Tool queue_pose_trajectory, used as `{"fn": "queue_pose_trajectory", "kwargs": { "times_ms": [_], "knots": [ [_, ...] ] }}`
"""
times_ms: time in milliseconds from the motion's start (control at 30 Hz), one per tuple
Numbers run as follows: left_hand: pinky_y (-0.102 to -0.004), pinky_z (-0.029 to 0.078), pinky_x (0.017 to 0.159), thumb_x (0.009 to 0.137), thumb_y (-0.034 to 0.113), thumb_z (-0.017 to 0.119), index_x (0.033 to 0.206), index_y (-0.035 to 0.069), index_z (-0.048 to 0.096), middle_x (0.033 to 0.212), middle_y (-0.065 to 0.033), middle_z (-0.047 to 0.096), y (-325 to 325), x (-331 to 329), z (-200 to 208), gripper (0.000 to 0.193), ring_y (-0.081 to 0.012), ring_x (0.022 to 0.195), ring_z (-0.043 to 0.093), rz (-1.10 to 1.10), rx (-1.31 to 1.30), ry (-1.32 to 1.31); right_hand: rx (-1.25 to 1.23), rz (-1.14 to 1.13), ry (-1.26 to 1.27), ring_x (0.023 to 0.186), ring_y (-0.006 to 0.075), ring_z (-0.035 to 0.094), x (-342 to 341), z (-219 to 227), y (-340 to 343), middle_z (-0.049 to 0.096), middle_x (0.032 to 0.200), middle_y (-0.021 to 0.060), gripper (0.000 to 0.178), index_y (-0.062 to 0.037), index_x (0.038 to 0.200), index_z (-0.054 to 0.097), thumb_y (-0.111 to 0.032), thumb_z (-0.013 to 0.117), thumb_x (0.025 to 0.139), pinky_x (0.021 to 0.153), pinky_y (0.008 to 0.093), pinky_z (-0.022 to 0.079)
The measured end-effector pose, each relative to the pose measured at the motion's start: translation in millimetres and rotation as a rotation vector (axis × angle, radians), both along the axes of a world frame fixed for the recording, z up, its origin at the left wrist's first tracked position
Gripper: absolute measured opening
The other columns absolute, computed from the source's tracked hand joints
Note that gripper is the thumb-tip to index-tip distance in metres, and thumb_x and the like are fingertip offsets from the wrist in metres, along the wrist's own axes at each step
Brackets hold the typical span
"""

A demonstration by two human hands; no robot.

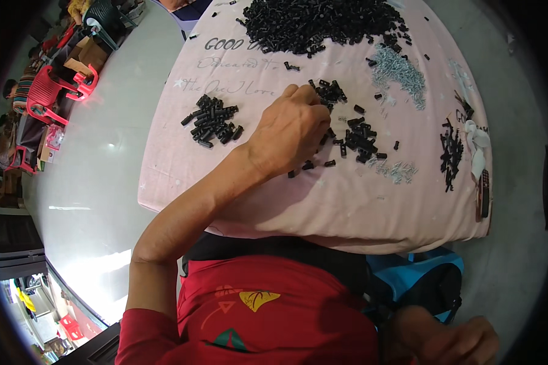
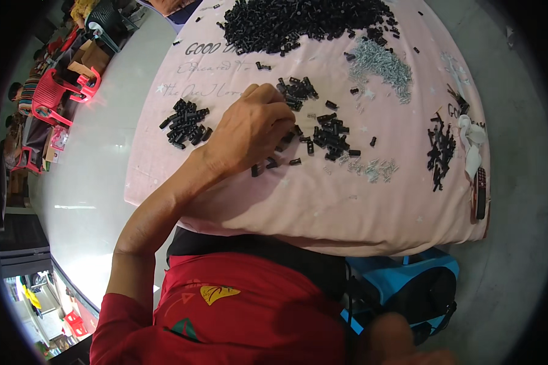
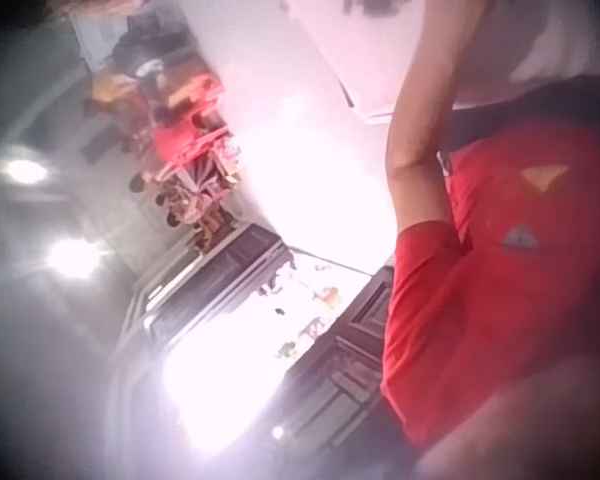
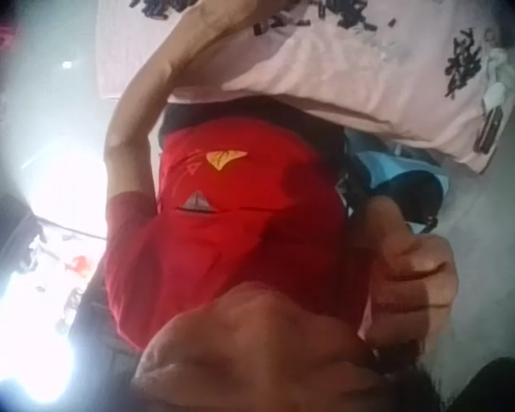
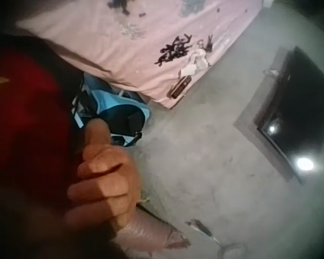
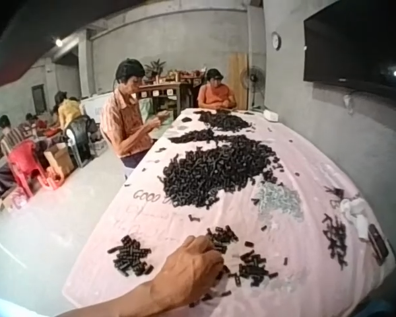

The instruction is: Assembling small black plastic components on a table.

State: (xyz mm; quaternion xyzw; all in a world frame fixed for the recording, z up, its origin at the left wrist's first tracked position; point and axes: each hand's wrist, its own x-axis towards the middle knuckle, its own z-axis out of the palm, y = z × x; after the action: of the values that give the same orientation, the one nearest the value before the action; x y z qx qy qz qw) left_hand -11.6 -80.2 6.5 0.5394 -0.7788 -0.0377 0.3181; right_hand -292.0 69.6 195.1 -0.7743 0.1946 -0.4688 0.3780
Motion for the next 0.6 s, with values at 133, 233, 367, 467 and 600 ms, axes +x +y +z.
{"fn": "queue_pose_trajectory", "kwargs": {
  "times_ms": [133,233,367,467,600],
  "knots": [
    [-0.0402,0.054,0.093,0.087,0.010,0.074,0.099,0.007,0.079,0.104,-0.0107,0.064,-2,-5,3,0.013,-0.0316,0.105,0.061,0.013,-0.013,-0.028,0.396,0.094,-0.282,0.074,0.0083,0.055,0,-10,24,0.071,0.093,-0.0121,0.020,-0.0285,0.089,0.074,-0.025,0.062,0.104,0.068,0.0297,0.039],
    [-0.0402,0.054,0.093,0.087,0.010,0.074,0.101,0.007,0.079,0.103,-0.0110,0.064,6,-1,0,0.015,-0.0318,0.105,0.061,0.013,0.011,-0.005,0.333,0.171,-0.402,0.083,0.0069,0.058,-7,-18,28,0.074,0.107,-0.0121,0.020,-0.0295,0.096,0.077,-0.024,0.060,0.106,0.073,0.0287,0.039],
    [-0.0404,0.054,0.092,0.088,0.011,0.074,0.105,0.007,0.079,0.105,-0.0119,0.065,8,3,0,0.018,-0.0328,0.103,0.062,0.013,0.034,0.092,0.344,0.101,-0.350,0.096,0.0042,0.059,-2,-14,34,0.074,0.118,-0.0133,0.020,-0.0277,0.105,0.078,-0.023,0.059,0.107,0.076,0.0259,0.041],
    [-0.0411,0.054,0.092,0.089,0.012,0.075,0.108,0.007,0.078,0.106,-0.0128,0.066,-5,-8,0,0.020,-0.0336,0.102,0.062,0.003,-0.068,0.091,0.225,0.381,-0.580,0.100,0.0074,0.059,0,-37,21,0.074,0.117,-0.0101,0.018,-0.0247,0.106,0.077,-0.024,0.059,0.107,0.077,0.0247,0.042],
    [-0.0396,0.053,0.093,0.088,0.015,0.076,0.113,0.008,0.077,0.105,-0.0141,0.067,-23,-22,-13,0.025,-0.0337,0.104,0.061,-0.048,-0.105,-0.040,0.257,0.613,-0.385,0.102,0.0123,0.061,32,-40,-9,0.072,0.122,-0.0042,0.018,-0.0221,0.112,0.075,-0.025,0.059,0.108,0.079,0.0248,0.045]
  ]
}}
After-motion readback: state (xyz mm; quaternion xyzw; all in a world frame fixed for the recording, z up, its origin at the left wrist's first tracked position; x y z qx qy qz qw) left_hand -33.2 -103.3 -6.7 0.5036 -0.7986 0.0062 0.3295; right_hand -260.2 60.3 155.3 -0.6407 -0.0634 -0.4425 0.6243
